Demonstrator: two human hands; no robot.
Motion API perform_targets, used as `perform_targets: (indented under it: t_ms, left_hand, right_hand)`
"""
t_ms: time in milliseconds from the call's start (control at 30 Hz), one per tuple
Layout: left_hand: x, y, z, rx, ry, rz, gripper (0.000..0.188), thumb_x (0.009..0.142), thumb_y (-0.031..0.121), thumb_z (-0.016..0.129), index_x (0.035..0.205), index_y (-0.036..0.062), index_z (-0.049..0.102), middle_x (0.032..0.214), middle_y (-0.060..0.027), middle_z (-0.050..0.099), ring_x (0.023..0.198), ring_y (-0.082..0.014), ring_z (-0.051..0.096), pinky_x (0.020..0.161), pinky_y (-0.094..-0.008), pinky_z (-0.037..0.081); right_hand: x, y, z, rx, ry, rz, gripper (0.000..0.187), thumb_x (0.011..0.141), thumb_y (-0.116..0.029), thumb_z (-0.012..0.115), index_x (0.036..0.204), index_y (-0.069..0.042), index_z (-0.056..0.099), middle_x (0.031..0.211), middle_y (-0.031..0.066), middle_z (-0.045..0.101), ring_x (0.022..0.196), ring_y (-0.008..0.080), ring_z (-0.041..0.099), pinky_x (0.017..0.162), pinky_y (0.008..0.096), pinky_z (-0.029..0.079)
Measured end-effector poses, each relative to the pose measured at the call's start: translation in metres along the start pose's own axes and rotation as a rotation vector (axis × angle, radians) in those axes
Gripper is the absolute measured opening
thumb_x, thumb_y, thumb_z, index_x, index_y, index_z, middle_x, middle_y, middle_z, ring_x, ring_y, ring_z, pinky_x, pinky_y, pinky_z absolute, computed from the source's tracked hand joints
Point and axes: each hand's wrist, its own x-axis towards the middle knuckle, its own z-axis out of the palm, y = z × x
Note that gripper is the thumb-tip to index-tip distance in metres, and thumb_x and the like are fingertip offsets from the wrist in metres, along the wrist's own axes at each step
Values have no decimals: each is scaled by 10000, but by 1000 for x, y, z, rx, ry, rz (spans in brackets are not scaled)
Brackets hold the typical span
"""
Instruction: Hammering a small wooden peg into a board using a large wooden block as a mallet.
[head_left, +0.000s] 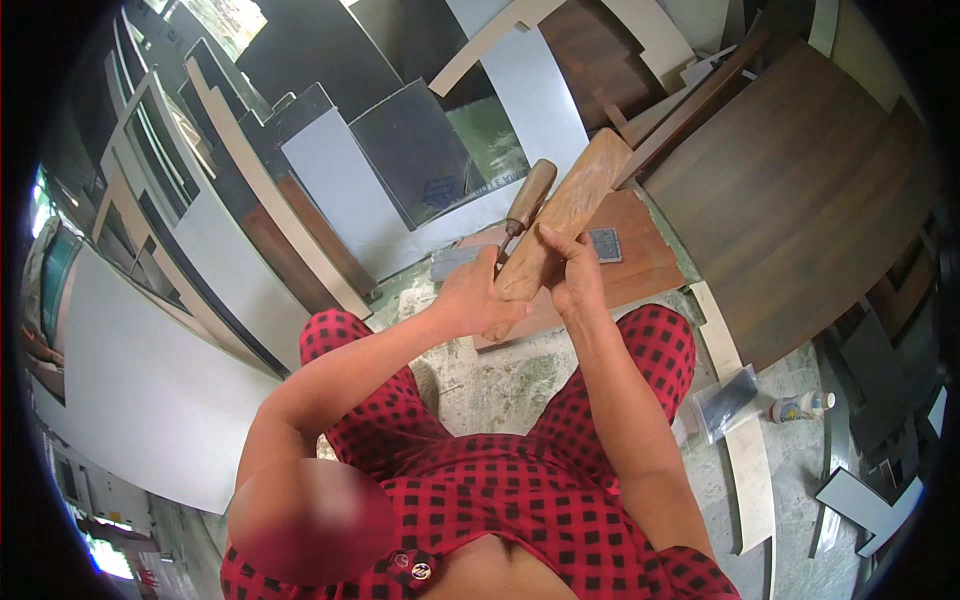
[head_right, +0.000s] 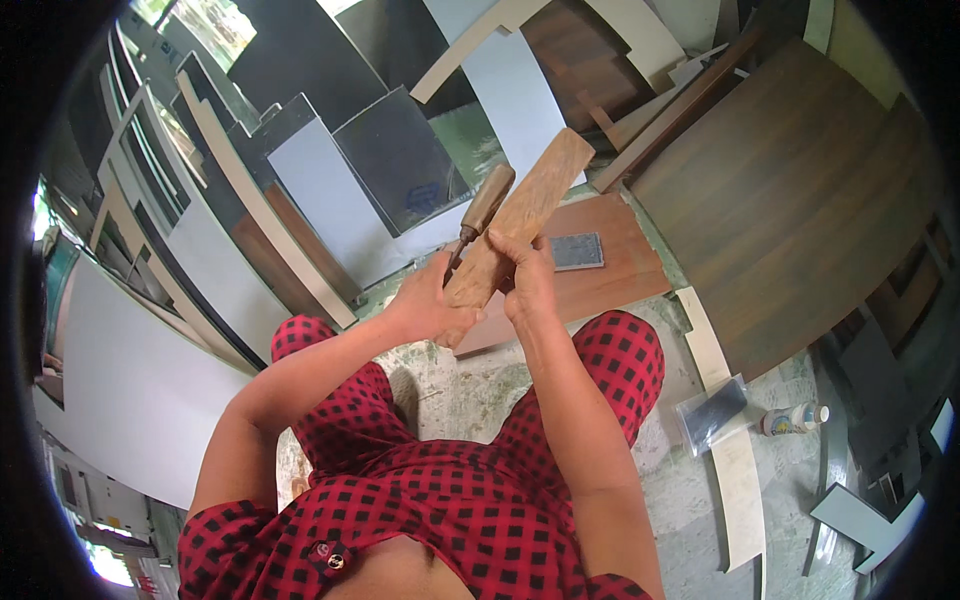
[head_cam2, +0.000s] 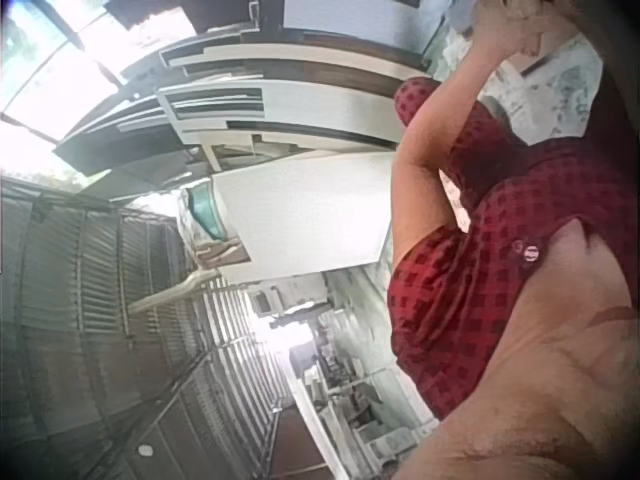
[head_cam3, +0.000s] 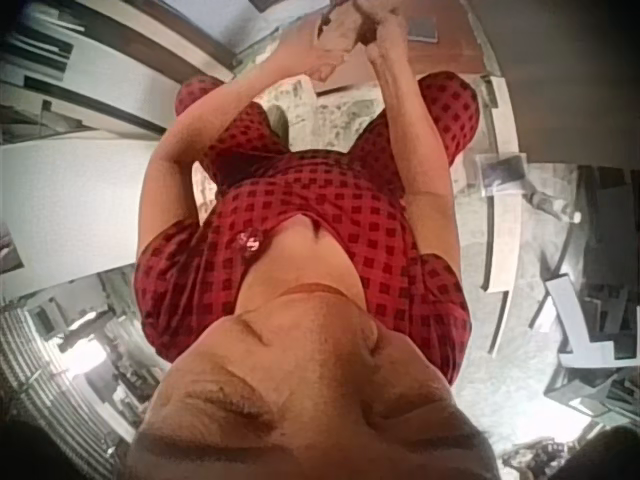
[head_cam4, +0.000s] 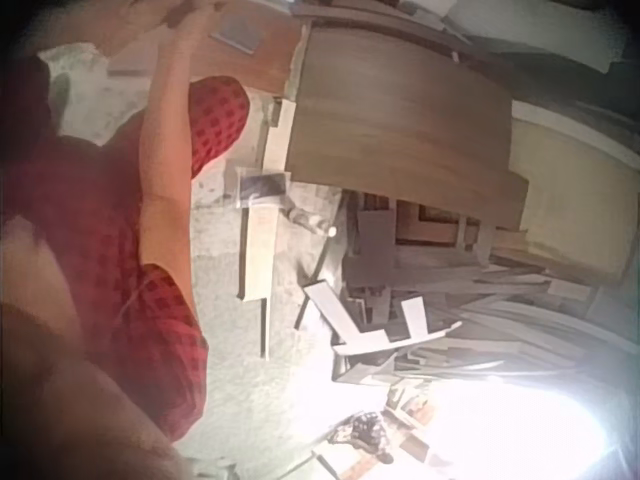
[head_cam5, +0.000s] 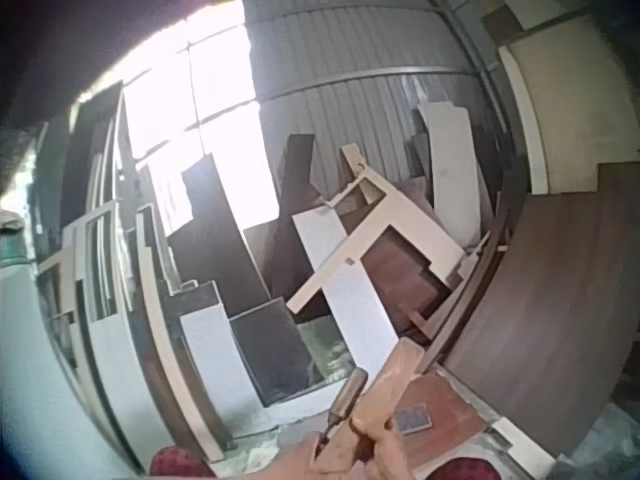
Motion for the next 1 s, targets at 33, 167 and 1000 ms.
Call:
perform_targets:
  t_ms: [33,167,1000]
  left_hand:
    - [8,-4,6,3,-4,-4,637,633,414,712,1026,-9,443,879,-180,573,843,-315,593,726,-395,462]
    - [19,3,20,-644,-80,-54,551,827,378,578,1185,-3,404,1057,-110,542,969,-181,533,835,-326,425]
    - [28,-116,240,-677,-377,-426,271,868,241,514,754,-4,536,546,-112,525,418,-189,538,436,-343,436]
  right_hand:
    - [4,-1,-1,4,2,4,560,714,-77,711,1169,-24,389,1034,121,537,933,225,561,746,349,487]
    - [6,-6,-1,126,-22,-67,453,744,-41,665,1132,-11,432,1023,110,551,936,215,561,787,319,470]
    - [-92,-38,-76,36,410,57,634,677,-169,661,1231,-32,385,987,200,564,829,332,590,723,449,512]
